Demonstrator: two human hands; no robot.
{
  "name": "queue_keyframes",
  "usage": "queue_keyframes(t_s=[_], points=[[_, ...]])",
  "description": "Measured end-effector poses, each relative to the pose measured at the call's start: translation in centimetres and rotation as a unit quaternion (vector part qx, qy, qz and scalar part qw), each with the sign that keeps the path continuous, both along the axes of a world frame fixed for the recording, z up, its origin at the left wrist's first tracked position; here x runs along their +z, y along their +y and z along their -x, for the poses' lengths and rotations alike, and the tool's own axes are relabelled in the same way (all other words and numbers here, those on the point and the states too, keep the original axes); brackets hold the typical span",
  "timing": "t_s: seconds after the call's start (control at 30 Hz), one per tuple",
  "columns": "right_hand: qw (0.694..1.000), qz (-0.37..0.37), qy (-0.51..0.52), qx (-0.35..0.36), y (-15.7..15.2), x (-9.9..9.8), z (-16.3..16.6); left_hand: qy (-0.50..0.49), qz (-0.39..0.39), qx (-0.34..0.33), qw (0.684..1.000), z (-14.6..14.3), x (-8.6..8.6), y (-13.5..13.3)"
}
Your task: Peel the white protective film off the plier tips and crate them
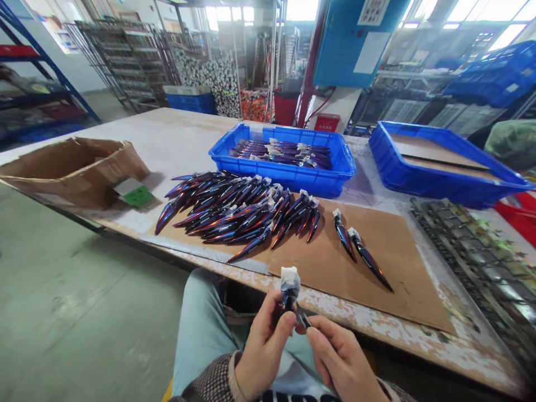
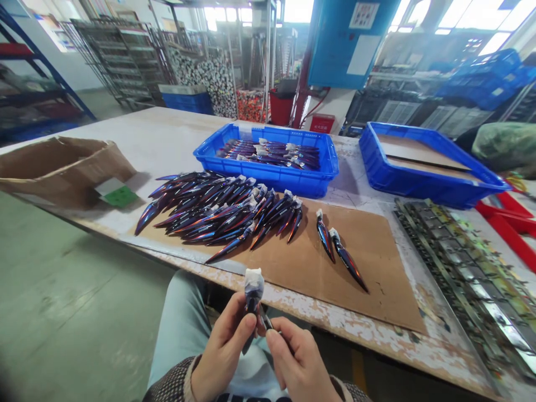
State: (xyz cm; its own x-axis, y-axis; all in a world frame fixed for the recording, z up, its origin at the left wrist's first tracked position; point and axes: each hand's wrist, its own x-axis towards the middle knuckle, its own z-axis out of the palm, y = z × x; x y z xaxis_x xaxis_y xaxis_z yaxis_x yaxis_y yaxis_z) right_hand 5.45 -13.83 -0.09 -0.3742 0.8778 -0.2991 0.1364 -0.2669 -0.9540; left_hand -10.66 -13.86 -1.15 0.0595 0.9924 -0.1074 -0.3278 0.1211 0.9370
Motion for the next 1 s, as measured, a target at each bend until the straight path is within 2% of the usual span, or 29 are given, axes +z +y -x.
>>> queue_keyframes(t_s=[0.23, 0.43, 0.67, 0.77, 0.87, 1.0], points=[[1.0, -0.009, 0.008, -0.029, -0.1, -0.4, 0.2, 0.002, -0.008, -0.011, 1.0, 0.0, -0.9, -0.2], [0.994, -0.045, -0.015, -0.102, -0.8, -0.1, 0.6, 0.013, -0.004, -0.041, 0.999, 0.0, -0.3, -0.4], [0.988, -0.072, -0.032, -0.133, -0.7, 0.2, 0.6, 0.059, -0.046, -0.072, 0.995, 0.2, 0.0, -1.2], [0.99, -0.085, -0.031, -0.106, -0.1, 0.4, -0.1, 0.085, -0.064, -0.09, 0.99, 0.4, -0.2, -1.4], [0.993, -0.096, -0.043, -0.045, 0.8, 1.2, -1.4, 0.149, -0.106, -0.092, 0.979, 0.8, -0.4, -1.5], [0.977, -0.181, -0.103, 0.048, 2.4, 3.0, -3.9, 0.227, -0.193, -0.095, 0.95, 1.5, 0.0, -1.3]])
